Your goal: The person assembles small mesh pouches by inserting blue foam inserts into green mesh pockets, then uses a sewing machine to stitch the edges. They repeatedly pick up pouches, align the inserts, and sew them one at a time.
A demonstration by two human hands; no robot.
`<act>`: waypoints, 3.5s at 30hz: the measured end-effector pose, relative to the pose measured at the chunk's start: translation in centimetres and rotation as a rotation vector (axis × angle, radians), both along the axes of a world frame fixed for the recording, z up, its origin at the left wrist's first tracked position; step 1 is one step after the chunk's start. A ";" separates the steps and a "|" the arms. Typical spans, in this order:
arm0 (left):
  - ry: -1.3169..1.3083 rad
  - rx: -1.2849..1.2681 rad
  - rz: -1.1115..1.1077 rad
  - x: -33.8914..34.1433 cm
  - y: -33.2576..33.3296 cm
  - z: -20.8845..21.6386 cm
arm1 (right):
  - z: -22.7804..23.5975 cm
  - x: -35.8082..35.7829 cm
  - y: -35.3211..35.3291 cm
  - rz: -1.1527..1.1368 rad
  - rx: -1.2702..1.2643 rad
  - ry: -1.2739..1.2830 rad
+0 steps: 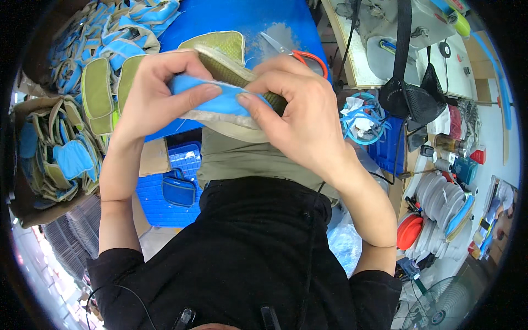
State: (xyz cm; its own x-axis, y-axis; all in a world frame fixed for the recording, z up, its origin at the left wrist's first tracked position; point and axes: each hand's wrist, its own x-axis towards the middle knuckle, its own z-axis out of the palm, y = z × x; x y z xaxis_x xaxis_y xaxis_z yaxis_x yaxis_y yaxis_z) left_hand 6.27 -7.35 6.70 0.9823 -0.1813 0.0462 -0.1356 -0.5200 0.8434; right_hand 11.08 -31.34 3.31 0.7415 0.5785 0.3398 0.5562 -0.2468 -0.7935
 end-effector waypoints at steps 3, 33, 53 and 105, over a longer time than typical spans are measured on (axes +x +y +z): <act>-0.491 0.243 -0.040 -0.1 -0.4 0.9 | 0.0 -0.1 0.3 0.028 0.009 0.042; -0.163 0.000 0.125 -1.9 -0.7 0.7 | -0.1 0.1 0.6 0.013 0.142 0.006; -0.118 0.123 -0.022 -0.9 -0.1 1.5 | 2.4 1.7 0.6 0.265 -0.116 0.414; -0.655 0.185 0.332 -8.8 -3.7 -10.3 | -5.5 1.5 1.5 0.064 0.993 1.497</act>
State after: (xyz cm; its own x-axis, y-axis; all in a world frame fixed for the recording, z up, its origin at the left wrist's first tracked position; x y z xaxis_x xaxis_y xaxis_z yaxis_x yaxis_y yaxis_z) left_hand -2.51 -11.03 -3.65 0.7689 0.0574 0.6367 -0.3910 -0.7457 0.5395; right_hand 12.56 -29.81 -2.14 0.7004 0.6343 -0.3272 -0.7107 0.5769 -0.4026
